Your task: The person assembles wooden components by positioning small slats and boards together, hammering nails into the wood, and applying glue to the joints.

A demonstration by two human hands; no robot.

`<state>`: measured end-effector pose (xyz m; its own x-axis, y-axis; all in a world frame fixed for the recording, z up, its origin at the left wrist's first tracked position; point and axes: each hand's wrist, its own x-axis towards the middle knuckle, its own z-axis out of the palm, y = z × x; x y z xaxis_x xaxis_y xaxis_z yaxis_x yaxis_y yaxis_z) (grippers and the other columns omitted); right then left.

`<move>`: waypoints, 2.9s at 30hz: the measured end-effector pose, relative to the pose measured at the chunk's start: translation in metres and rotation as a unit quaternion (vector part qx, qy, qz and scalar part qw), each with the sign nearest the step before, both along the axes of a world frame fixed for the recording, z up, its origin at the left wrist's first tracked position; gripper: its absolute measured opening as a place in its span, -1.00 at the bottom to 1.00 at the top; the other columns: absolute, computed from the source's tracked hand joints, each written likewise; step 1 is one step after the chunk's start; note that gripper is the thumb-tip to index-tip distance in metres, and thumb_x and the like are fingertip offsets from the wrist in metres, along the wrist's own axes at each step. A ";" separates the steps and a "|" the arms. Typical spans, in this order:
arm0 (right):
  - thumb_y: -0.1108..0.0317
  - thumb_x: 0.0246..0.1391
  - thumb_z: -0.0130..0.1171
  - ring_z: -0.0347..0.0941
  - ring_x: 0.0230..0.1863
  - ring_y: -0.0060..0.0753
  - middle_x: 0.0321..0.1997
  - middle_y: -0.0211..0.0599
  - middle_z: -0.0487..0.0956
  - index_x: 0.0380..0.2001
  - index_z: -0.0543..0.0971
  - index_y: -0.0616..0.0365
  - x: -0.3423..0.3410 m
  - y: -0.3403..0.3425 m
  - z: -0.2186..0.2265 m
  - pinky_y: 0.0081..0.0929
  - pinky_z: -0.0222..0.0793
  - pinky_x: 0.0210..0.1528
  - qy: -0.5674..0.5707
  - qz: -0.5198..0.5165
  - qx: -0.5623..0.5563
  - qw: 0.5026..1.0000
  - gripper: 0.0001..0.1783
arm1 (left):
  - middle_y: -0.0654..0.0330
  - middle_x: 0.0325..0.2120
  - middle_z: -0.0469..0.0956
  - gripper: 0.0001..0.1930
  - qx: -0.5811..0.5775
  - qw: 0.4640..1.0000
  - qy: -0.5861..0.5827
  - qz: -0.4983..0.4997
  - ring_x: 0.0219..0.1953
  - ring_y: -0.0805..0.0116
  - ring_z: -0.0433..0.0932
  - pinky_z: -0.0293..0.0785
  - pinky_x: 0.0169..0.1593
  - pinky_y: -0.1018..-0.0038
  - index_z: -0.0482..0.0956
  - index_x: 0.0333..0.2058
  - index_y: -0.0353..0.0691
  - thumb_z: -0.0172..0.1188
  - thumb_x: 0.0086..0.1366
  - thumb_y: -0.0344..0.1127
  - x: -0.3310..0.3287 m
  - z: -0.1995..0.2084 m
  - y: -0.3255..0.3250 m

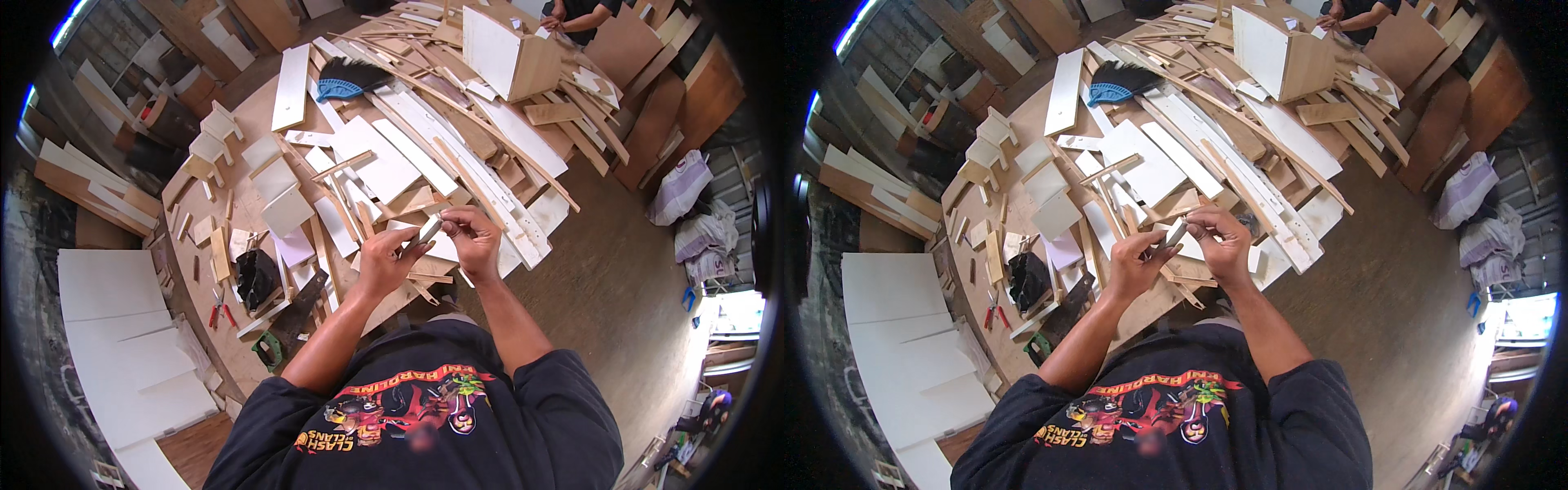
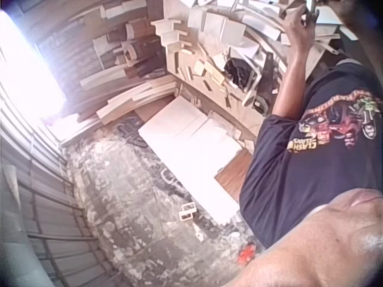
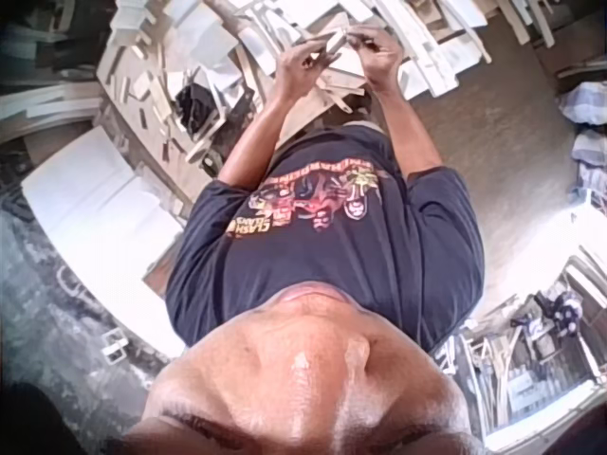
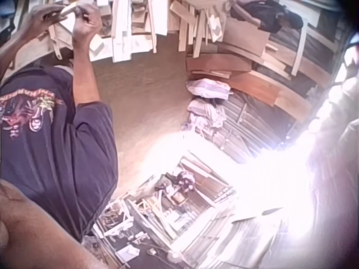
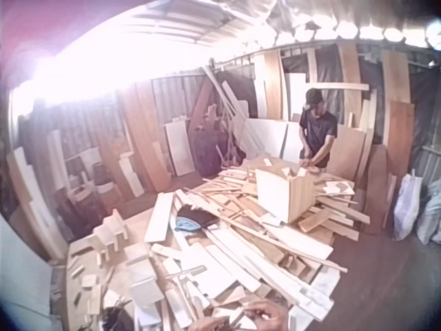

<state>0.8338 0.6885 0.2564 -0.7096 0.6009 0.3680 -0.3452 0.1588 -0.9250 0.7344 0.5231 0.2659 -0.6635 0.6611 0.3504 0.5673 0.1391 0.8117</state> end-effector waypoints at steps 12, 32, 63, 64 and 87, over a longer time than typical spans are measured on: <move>0.53 0.35 0.26 0.64 -0.02 -0.41 -0.01 -0.20 0.70 -0.11 0.73 0.30 0.009 0.006 0.008 -0.46 0.61 0.05 -0.002 0.039 0.018 0.999 -0.87 | 0.10 -0.39 0.76 -0.73 0.000 1.000 0.016 -0.007 -0.45 0.26 0.70 0.58 -0.37 0.38 0.79 -0.15 -0.25 0.58 0.18 -0.35 0.002 0.010 -0.004; 0.65 0.06 0.48 0.68 0.05 -0.25 -0.02 -0.08 0.75 -0.12 0.76 0.25 -0.014 -0.088 0.025 -0.38 0.59 0.10 0.026 0.109 0.099 0.989 -0.72 | 0.13 -0.37 0.78 -0.59 0.048 0.976 0.206 0.059 -0.54 0.30 0.60 0.49 -0.40 0.41 0.79 -0.12 -0.25 0.62 -0.01 -0.41 -0.010 0.027 -0.116; 0.58 0.21 0.41 0.63 -0.08 -0.55 -0.02 -0.19 0.76 -0.17 0.75 0.25 0.076 -0.408 -0.055 -0.57 0.56 -0.07 -0.124 0.327 -0.146 0.925 -0.87 | 0.06 -0.38 0.75 -0.70 -0.087 0.975 0.075 0.191 -0.42 0.15 0.69 0.57 -0.31 0.30 0.79 -0.18 -0.23 0.58 0.13 -0.27 0.147 -0.018 -0.459; 0.58 0.21 0.41 0.63 -0.08 -0.55 -0.02 -0.19 0.76 -0.17 0.75 0.25 0.076 -0.418 -0.057 -0.57 0.56 -0.07 -0.125 0.327 -0.145 0.926 -0.87 | 0.03 -0.42 0.74 -0.68 -0.076 0.975 0.092 0.186 -0.47 0.16 0.67 0.54 -0.37 0.32 0.80 -0.17 -0.24 0.59 0.11 -0.27 0.148 -0.022 -0.471; 0.59 0.26 0.34 0.63 -0.02 -0.45 0.04 -0.09 0.73 -0.20 0.70 0.25 -0.092 -0.793 -0.048 -0.46 0.58 0.07 -0.102 0.365 -0.206 0.902 -0.93 | 0.12 -0.38 0.75 -0.68 -0.126 0.959 0.025 0.252 -0.36 0.14 0.71 0.59 -0.26 0.28 0.80 -0.14 -0.13 0.55 0.16 -0.16 0.007 0.002 -0.835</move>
